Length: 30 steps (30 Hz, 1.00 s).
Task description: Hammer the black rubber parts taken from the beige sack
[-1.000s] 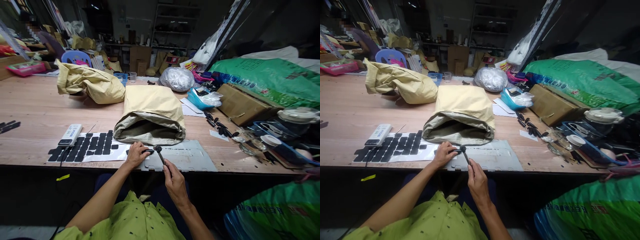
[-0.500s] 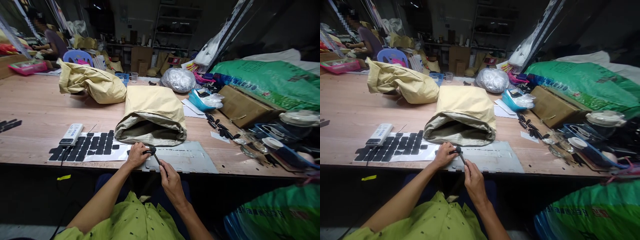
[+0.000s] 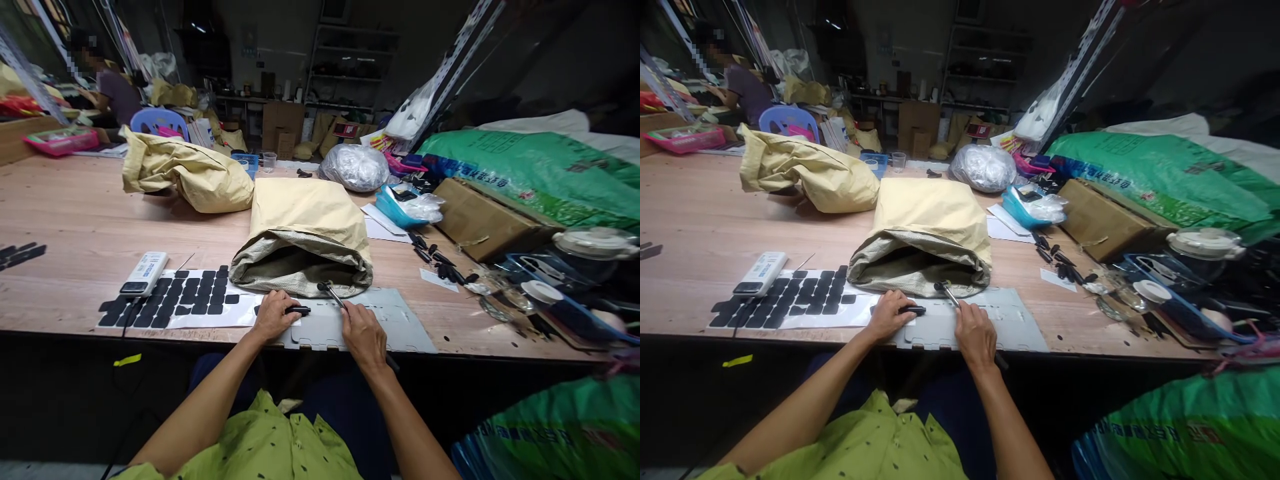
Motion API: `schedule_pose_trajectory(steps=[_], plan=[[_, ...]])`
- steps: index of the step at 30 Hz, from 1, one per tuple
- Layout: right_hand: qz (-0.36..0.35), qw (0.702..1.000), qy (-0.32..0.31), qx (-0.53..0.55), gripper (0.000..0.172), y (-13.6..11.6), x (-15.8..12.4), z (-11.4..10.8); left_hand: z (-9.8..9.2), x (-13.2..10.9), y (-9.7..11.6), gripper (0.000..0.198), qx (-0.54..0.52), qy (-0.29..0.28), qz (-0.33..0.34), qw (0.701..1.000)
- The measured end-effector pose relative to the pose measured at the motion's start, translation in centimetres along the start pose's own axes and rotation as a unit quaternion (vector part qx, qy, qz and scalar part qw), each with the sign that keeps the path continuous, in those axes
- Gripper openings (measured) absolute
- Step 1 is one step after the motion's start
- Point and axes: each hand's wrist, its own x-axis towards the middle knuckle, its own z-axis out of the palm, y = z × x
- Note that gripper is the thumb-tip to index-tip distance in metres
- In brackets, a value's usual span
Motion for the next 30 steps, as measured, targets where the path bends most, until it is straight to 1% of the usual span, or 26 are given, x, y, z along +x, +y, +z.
schedule_pose_trajectory(steps=[3,6,8,10,13,15,17,19,21,23,25,27,28,30], plan=[[-0.005,0.999,0.024,-0.046,0.027,0.6,0.3,0.9,0.0,0.1,-0.1,0.023,-0.003,-0.003,0.001,1.000],[0.011,0.998,0.039,-0.044,0.025,0.4,0.1,1.2,-0.3,0.1,0.1,0.022,-0.002,-0.005,0.003,1.000],[0.016,0.998,0.041,-0.038,0.025,0.2,0.0,1.2,-0.7,-0.4,0.6,0.021,-0.010,-0.009,0.014,1.000],[0.022,0.998,0.034,-0.037,0.025,0.1,0.0,1.1,-1.1,-1.5,1.2,0.019,-0.026,-0.027,0.045,0.998],[0.035,0.998,0.021,-0.037,0.024,0.0,0.1,0.9,-1.4,-4.1,1.9,0.017,-0.031,-0.072,0.123,0.989],[0.041,0.998,0.019,-0.035,0.024,0.0,0.1,0.9,-1.0,-5.9,1.8,0.018,0.000,-0.092,0.164,0.982],[0.045,0.998,0.023,-0.033,0.024,-0.1,0.1,0.9,-0.1,-7.3,1.3,0.018,0.054,-0.093,0.182,0.977],[0.043,0.998,0.027,-0.032,0.024,-0.1,0.0,1.0,1.0,-8.1,0.8,0.013,0.107,-0.075,0.186,0.974],[0.039,0.998,0.031,-0.034,0.024,0.0,0.0,1.0,1.9,-8.5,0.5,0.008,0.134,-0.054,0.182,0.973],[0.035,0.998,0.035,-0.037,0.024,0.0,-0.1,1.0,2.3,-8.8,0.8,0.007,0.125,-0.036,0.170,0.977],[0.033,0.998,0.037,-0.039,0.024,0.0,-0.1,1.1,2.1,-8.6,1.5,0.010,0.083,-0.010,0.155,0.984],[0.033,0.998,0.038,-0.040,0.023,0.0,-0.1,1.0,1.5,-7.6,2.3,0.009,0.025,0.030,0.146,0.989],[0.034,0.998,0.038,-0.041,0.023,-0.1,-0.1,1.0,1.1,-6.6,2.7,0.006,-0.005,0.054,0.145,0.988],[0.034,0.998,0.036,-0.042,0.023,-0.1,0.0,0.9,0.4,-3.5,3.2,0.006,-0.057,0.102,0.144,0.983]])
